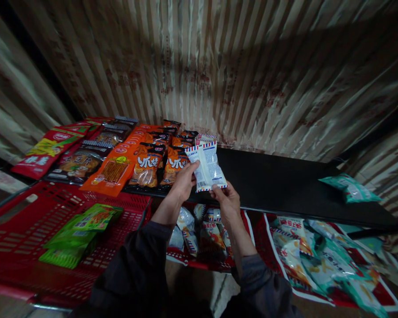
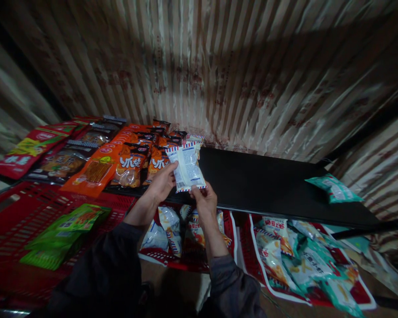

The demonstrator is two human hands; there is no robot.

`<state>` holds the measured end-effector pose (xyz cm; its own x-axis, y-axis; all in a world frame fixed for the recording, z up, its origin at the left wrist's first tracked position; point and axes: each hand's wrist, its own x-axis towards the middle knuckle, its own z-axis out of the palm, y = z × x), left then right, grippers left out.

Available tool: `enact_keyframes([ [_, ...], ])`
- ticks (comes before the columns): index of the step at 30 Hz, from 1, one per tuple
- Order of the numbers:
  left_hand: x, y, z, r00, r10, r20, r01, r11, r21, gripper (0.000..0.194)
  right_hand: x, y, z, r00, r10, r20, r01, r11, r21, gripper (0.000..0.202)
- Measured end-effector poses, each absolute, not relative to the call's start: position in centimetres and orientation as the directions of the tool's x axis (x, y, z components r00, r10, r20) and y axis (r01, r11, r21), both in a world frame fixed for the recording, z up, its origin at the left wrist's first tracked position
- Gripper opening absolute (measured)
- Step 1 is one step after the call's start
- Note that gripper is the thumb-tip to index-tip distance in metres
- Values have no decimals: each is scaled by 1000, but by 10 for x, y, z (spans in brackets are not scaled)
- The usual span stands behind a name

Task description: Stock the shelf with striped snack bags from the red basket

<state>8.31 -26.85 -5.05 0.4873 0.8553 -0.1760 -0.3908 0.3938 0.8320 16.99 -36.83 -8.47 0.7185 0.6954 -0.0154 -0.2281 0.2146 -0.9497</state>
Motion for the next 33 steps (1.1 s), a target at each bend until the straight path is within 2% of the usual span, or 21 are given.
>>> enact_keyframes([
  [3,81,-268,-49,494,852,-175,-379,392,838,43,170,-369,-85,711,703,-13,-216,201,-955,32],
  [11,80,-268,-48,494,853,-167,-379,384,842,43,171,-369,-92,730,676,104,-41,195,-980,33],
  [13,80,-267,-49,501,852,-153,-380,375,846,45,172,-369,-95,739,661,126,16,171,-985,39],
  [15,79,-267,-49,500,854,-141,-372,359,856,46,173,-369,-97,768,608,201,157,125,-980,52],
  [17,79,-268,-49,489,862,-137,-350,337,874,45,174,-371,-97,759,543,360,396,56,-917,64],
  [20,79,-270,-48,469,873,-133,-326,311,893,44,175,-375,-94,585,514,627,746,-36,-665,59],
  [22,79,-272,-46,458,880,-124,-334,300,894,44,175,-377,-92,437,530,727,872,-50,-488,50],
  [24,79,-274,-44,449,886,-115,-343,290,894,45,175,-379,-92,333,550,766,926,-38,-376,46],
  [26,80,-275,-42,444,889,-111,-343,283,896,45,174,-379,-93,281,573,770,942,-12,-335,47],
  [33,80,-275,-38,428,897,-110,-331,269,904,47,172,-379,-94,252,611,750,924,79,-375,42],
])
